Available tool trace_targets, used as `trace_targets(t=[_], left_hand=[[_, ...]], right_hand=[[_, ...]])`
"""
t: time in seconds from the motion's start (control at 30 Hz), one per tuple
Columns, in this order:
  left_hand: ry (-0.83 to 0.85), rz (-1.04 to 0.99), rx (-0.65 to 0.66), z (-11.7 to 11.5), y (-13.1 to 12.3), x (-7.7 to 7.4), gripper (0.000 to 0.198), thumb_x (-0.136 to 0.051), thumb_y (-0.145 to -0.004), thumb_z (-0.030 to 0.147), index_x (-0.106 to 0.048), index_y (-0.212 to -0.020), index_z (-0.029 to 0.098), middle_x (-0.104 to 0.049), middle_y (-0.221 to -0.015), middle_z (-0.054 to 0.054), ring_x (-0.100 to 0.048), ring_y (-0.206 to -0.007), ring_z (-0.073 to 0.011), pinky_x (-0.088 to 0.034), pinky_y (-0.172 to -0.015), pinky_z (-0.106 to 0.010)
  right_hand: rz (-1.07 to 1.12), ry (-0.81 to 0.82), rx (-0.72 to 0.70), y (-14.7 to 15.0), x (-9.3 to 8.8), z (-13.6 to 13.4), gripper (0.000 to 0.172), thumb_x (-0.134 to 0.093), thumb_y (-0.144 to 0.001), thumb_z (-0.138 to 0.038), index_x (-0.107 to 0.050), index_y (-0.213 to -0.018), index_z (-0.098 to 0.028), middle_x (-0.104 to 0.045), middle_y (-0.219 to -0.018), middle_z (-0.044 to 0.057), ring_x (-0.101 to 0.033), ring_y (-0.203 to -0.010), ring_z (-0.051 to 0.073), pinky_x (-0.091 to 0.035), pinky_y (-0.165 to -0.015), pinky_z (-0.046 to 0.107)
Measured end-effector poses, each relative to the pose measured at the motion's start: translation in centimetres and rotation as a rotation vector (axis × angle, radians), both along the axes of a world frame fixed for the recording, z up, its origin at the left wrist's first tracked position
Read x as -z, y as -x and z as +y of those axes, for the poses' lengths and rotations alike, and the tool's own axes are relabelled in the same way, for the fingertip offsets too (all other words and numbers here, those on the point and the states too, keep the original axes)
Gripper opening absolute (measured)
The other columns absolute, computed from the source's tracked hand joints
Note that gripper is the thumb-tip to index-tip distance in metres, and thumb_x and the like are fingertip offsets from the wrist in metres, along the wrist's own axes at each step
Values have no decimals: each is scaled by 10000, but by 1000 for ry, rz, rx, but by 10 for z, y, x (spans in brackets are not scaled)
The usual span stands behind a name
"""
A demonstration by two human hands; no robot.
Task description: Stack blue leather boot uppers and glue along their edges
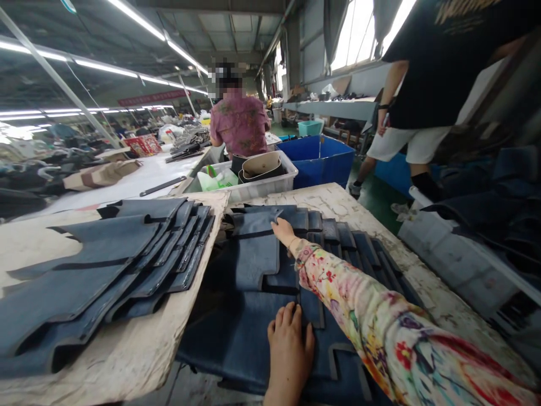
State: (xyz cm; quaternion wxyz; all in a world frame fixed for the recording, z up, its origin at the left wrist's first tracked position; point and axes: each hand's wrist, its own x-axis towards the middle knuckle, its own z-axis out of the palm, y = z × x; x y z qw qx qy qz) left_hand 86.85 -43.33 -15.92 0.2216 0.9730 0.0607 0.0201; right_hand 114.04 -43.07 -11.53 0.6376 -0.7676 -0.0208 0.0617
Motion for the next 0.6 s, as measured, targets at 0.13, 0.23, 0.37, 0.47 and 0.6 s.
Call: trace_targets(t=[0.13, 0.23, 0.37, 0.47, 0.6], left_hand=[[13, -5, 4, 1, 0, 1, 394, -413, -870, 285, -549, -1236, 234, -502, -1317, -25, -409, -1220, -231, -341, -1001, -425], [14, -2, -3, 1, 0, 3, 392, -419, -870, 293, -551, -1234, 238, -508, -1310, -25, -417, -1213, -237, -345, -994, -428], [17, -5, 4, 1, 0, 4, 391, -415, -874, 295, -547, -1238, 249, -507, -1312, -26, -419, -1212, -236, -347, -991, -423], [20, -1, -2, 1, 0, 5, 396, -413, -873, 296, -539, -1246, 254, -502, -1317, -13, -412, -1218, -228, -338, -1001, -420], [28, -22, -8, 1, 0, 10, 405, -402, -875, 304, -533, -1255, 259, -499, -1322, -5, -405, -1223, -226, -327, -1007, -423]], right_hand=[[-150, 8, 14, -7, -12, 3, 98, -551, -839, -282, -608, -887, -219, -607, -1098, 50, -487, -1149, 174, -308, -1004, 233], [-107, 22, 89, -15, -4, -13, 140, -486, -873, -259, -585, -950, -197, -582, -1137, 77, -471, -1166, 185, -317, -1004, 270], [55, 14, 107, -26, 19, -33, 117, -557, -795, -174, -586, -908, -161, -624, -963, 86, -563, -1010, 195, -425, -888, 302], [147, -46, 64, -32, 30, -33, 157, -609, -748, -161, -585, -902, -145, -633, -848, 54, -605, -813, 160, -483, -765, 299], [201, -199, 42, -43, 29, -23, 220, -591, -777, -197, -567, -980, -119, -636, -822, 33, -594, -682, 114, -499, -692, 290]])
